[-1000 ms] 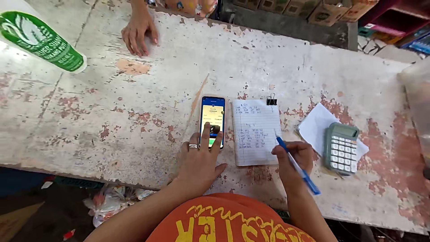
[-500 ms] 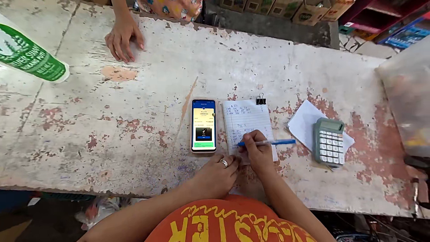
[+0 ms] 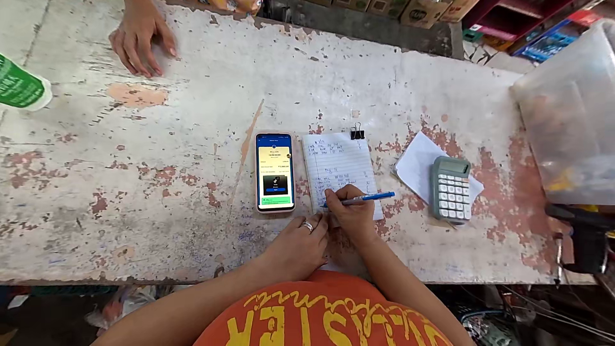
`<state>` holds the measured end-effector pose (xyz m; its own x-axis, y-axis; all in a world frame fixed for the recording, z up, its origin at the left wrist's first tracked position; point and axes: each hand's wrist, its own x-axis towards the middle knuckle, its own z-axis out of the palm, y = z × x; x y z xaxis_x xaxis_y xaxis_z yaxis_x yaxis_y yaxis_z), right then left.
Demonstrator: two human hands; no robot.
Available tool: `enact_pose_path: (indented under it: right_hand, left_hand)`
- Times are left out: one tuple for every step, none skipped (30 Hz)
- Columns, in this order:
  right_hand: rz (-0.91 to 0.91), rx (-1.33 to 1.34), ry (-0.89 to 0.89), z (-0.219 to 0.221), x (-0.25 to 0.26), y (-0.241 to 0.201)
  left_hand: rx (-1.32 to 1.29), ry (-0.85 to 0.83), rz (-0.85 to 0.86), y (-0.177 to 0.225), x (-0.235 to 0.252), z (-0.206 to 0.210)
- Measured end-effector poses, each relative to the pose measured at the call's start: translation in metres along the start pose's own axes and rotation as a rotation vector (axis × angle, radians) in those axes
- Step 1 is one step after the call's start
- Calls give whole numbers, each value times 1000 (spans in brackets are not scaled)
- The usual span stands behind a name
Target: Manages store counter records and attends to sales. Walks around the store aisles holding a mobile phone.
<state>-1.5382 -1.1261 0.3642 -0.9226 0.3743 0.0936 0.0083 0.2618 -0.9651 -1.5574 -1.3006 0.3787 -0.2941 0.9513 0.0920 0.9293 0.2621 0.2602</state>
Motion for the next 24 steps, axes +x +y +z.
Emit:
enact_pose_path:
  right_hand:
    - [-8,-3,-7,0,1,1]
    - [-12,-10,-13,0,1,1]
    - [-7,-19,-17,0,1,1]
    - [-1,-25,-19,0,2,0]
    - [7,-34,-19,1,3,-1]
    - [13,-45,-20,1,3,-1]
    - [16,-58,-21,2,3,-1]
    - [12,-74,-21,3,4,-1]
    - [5,-90,-22,3,3,-1]
    - [-4,-105,-28,4,3,0]
    - [3,-113,-39,3,4,-1]
    - [28,-113,-49,2,4,-3]
    - [57,-103,-51,2,5,-5]
    - [71,-90,-44,2,6,-6]
    - [68,-89,-31,3,5,-6]
    - [53,-100,-23,4,5,-4]
    - [41,-113,-23,4,4,-3]
    - [41,-114,-31,3,4,-2]
    - [50,-104,-37,2,5,-3]
    - [59,-81,-33,1,5,-3]
    - [69,-54,-19,0,5,-3]
    - [73,-35,-4,-1,6,-3]
    - [72,-37,4,-1,6,-3]
    - [65,-53,5,-1,5,-3]
  left_hand:
    - [7,10,-5,0,0,1]
    - [9,24,-11,0,0,2]
    - [7,32,-18,0,0,3]
    - [0,31,-20,-1,-1,3]
    - [-9,28,-21,-1,-1,3]
    - [-17,22,-22,-1,-1,3]
    - [-23,16,-23,-1,-1,2]
    - [-28,12,-23,-1,0,1]
    - [-38,8,-25,-1,0,-1]
    - [-44,2,-27,-1,0,-1]
    - [-46,-2,-28,-1,0,-2]
    - [-46,-4,-28,-1,0,-2]
    - [-46,-6,-29,-1,1,-2]
    - [-49,-9,-29,-1,1,-2]
    - [-51,-14,-31,-1,1,-3]
    - [-50,-13,-28,-1,1,-3]
    - [-50,-11,-27,-2,1,-3]
    - [-57,-17,-28,-2,1,-4]
    - [-65,-30,-30,-2,1,-5]
    - [-72,-40,-31,-2,1,-6]
    - [-73,-40,-29,-2,1,-6]
    - [-67,-40,-27,-2,1,-6]
    - [-60,-40,-26,-2,1,-6]
    - [-62,-42,-26,-2,2,-6]
